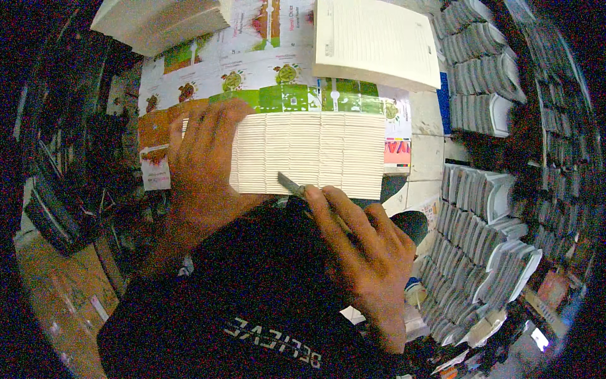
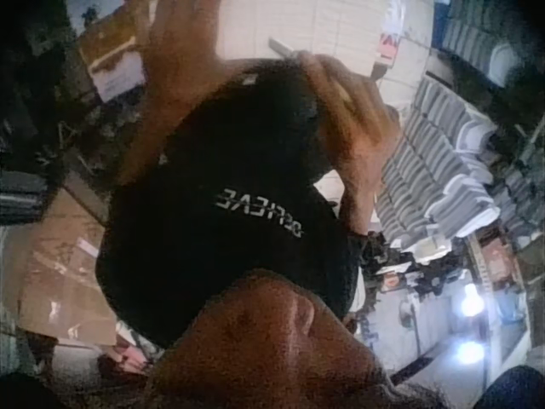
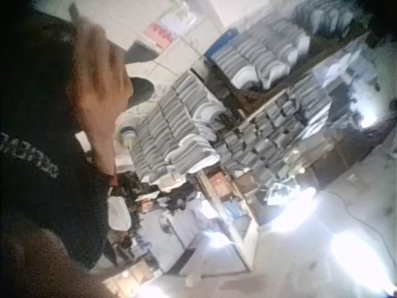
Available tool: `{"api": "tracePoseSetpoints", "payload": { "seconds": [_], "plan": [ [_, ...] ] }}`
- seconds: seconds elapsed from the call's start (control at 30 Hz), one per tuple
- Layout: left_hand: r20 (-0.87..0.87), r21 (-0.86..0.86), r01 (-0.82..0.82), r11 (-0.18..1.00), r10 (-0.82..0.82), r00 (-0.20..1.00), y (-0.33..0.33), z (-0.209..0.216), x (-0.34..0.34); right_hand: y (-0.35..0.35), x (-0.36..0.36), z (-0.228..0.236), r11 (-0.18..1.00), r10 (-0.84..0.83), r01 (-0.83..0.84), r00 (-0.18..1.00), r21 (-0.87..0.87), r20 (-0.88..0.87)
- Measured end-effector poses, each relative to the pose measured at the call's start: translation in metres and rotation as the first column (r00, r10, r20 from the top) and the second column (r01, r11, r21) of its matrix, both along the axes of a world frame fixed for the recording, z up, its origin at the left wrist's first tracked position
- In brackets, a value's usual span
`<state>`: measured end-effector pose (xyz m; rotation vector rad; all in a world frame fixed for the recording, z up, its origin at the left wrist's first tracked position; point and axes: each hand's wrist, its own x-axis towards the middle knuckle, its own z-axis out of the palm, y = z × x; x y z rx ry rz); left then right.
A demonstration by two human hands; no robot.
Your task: The person uses a small tool to scrape the edges of a stack of papers, repeatedly moving the tool across the stack while holding it by hand.
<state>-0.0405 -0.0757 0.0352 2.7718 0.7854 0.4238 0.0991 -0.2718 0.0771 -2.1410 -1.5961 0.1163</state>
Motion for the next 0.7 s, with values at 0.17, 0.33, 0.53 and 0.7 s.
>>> {"api": "tracePoseSetpoints", "payload": {
  "seconds": [0.17, 0.33, 0.53, 0.7],
  "plan": [
    [0.012, 0.0, 0.0, 1.0, 0.0, 1.0, 0.0, 0.001, -0.001, 0.001, 0.001, 0.0, 1.0, 0.019, -0.019, 1.0, -0.007, 0.017],
    [0.025, -0.005, 0.008, 1.0, -0.008, 1.0, -0.001, 0.0, 0.0, -0.001, 0.0, -0.009, 1.0, 0.016, -0.016, 0.997, -0.003, 0.078],
    [0.024, 0.012, 0.015, 1.0, -0.015, 1.0, -0.002, 0.001, -0.003, 0.005, -0.003, -0.022, 0.997, 0.018, -0.031, 0.987, 0.077, 0.158],
    [0.002, -0.024, 0.003, 1.0, -0.002, 1.0, -0.002, 0.001, -0.001, 0.002, 0.004, -0.012, 0.997, 0.009, -0.014, 0.998, 0.081, 0.06]
  ]
}}
